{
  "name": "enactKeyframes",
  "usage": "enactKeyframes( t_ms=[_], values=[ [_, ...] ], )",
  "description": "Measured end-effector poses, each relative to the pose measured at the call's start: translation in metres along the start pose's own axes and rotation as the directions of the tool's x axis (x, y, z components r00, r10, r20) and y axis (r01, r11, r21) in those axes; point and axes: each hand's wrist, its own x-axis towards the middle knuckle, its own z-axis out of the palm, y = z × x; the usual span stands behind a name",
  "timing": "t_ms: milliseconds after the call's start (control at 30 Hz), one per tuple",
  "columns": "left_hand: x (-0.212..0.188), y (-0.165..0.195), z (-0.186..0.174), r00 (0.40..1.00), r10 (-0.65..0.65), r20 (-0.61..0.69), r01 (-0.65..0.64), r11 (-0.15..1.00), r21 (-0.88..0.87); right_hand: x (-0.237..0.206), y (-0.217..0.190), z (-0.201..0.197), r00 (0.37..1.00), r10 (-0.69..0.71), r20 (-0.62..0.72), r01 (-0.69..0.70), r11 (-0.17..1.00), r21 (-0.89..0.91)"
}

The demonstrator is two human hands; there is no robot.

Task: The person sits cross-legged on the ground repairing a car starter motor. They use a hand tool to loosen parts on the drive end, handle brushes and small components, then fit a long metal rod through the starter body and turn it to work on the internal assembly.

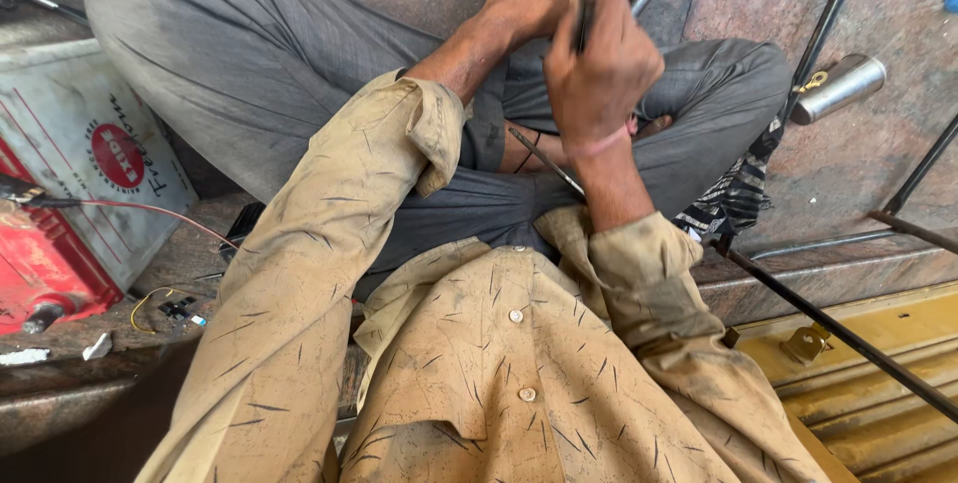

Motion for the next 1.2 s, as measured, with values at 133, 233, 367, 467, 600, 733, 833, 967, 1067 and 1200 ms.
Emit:
enactKeyframes(
  t_ms=[133,233,367,467,600,733,833,967,1067,1200],
  values=[
    [0.001,0.015,0.0,0.993,-0.11,0.05,0.108,0.993,0.047,-0.017,0.009,-0.015,0.994,-0.102,0.048,0.104,0.994,-0.041],
    [-0.001,0.026,-0.006,0.987,-0.137,0.082,0.137,0.991,0.009,-0.021,0.024,-0.026,0.98,-0.18,0.079,0.185,0.981,-0.063],
    [-0.001,0.041,-0.018,0.996,0.067,-0.05,-0.071,0.994,-0.081,-0.022,0.042,-0.037,0.955,-0.279,0.101,0.29,0.949,-0.12],
    [-0.001,0.051,-0.022,0.994,0.089,-0.058,-0.095,0.991,-0.098,-0.023,0.055,-0.045,0.933,-0.339,0.118,0.351,0.931,-0.098],
    [-0.003,0.061,-0.022,1.0,-0.005,0.015,0.007,0.993,-0.119,-0.025,0.074,-0.055,0.906,-0.403,0.128,0.416,0.903,-0.104],
    [-0.007,0.066,-0.02,0.993,-0.071,0.093,0.08,0.992,-0.097,-0.02,0.098,-0.061,0.841,-0.529,0.116,0.536,0.843,-0.042],
    [-0.011,0.069,-0.02,0.997,-0.035,0.069,0.044,0.991,-0.128,-0.019,0.117,-0.063,0.795,-0.596,0.113,0.604,0.795,-0.058],
    [-0.013,0.074,-0.019,0.998,-0.011,0.061,0.021,0.987,-0.157,-0.022,0.144,-0.064,0.761,-0.633,0.143,0.644,0.764,-0.049],
    [-0.015,0.08,-0.02,0.997,-0.022,0.076,0.036,0.982,-0.185,-0.024,0.163,-0.073,0.818,-0.534,0.216,0.566,0.813,-0.134],
    [-0.014,0.083,-0.021,0.998,-0.049,0.044,0.055,0.985,-0.161,-0.047,0.159,-0.08,0.988,-0.135,0.075,0.105,0.943,0.317]
  ],
)
